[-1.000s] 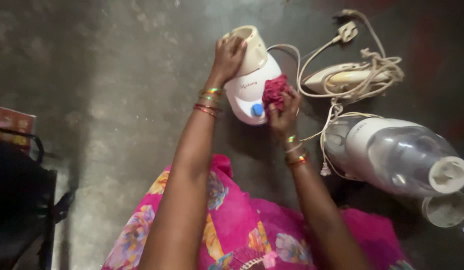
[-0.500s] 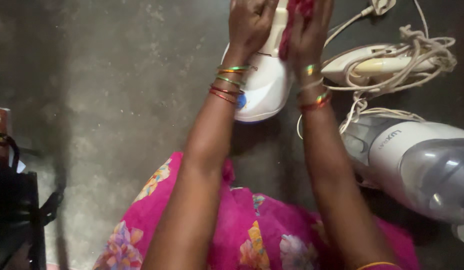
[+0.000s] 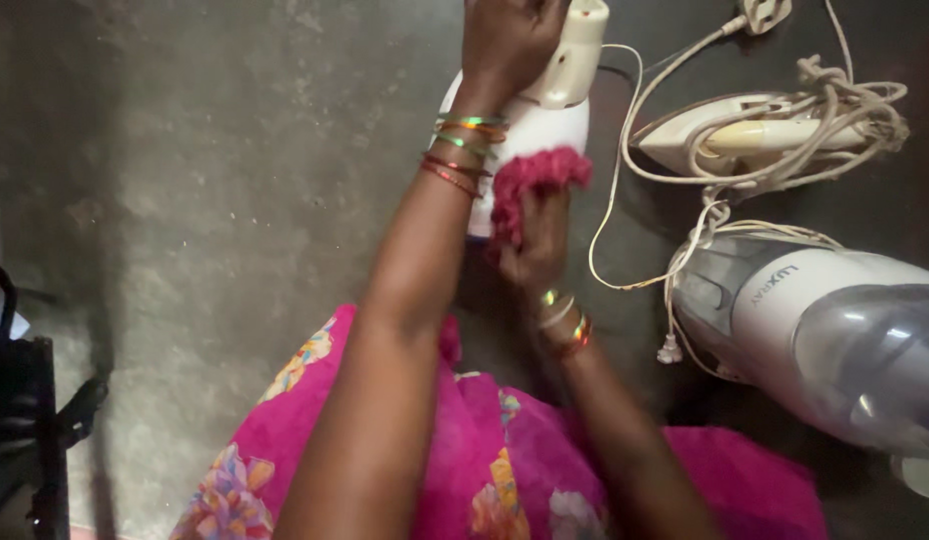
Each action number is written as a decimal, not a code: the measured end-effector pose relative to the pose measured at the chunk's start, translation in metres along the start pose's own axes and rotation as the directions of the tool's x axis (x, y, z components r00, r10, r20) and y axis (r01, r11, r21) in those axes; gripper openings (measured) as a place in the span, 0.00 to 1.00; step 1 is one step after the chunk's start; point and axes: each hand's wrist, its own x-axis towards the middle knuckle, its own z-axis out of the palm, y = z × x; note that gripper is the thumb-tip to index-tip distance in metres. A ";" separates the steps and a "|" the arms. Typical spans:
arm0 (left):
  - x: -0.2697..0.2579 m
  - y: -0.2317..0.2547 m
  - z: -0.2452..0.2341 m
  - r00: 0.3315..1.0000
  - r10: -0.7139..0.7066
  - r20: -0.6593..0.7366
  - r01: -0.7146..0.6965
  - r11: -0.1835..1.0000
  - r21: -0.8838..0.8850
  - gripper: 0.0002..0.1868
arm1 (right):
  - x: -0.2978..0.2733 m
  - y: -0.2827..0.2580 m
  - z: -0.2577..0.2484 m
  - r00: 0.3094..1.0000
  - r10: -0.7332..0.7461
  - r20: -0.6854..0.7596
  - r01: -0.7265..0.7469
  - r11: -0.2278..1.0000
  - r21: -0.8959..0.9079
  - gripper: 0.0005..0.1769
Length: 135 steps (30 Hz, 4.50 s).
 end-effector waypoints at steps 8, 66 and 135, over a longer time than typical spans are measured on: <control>-0.005 0.006 -0.038 0.999 0.030 0.027 -0.031 0.998 0.051 0.18 | 0.162 0.073 -0.007 0.862 0.477 0.171 -0.507 0.799 0.324 0.30; -0.126 0.120 -0.053 0.745 -0.561 0.361 0.358 0.792 0.494 0.37 | -0.023 -0.001 -0.031 0.977 0.185 -0.101 -0.190 0.981 -0.041 0.37; -0.240 0.189 -0.071 0.800 0.245 0.548 -0.398 0.900 0.180 0.25 | -0.003 -0.031 -0.613 0.798 0.561 -0.221 -0.196 0.588 0.785 0.11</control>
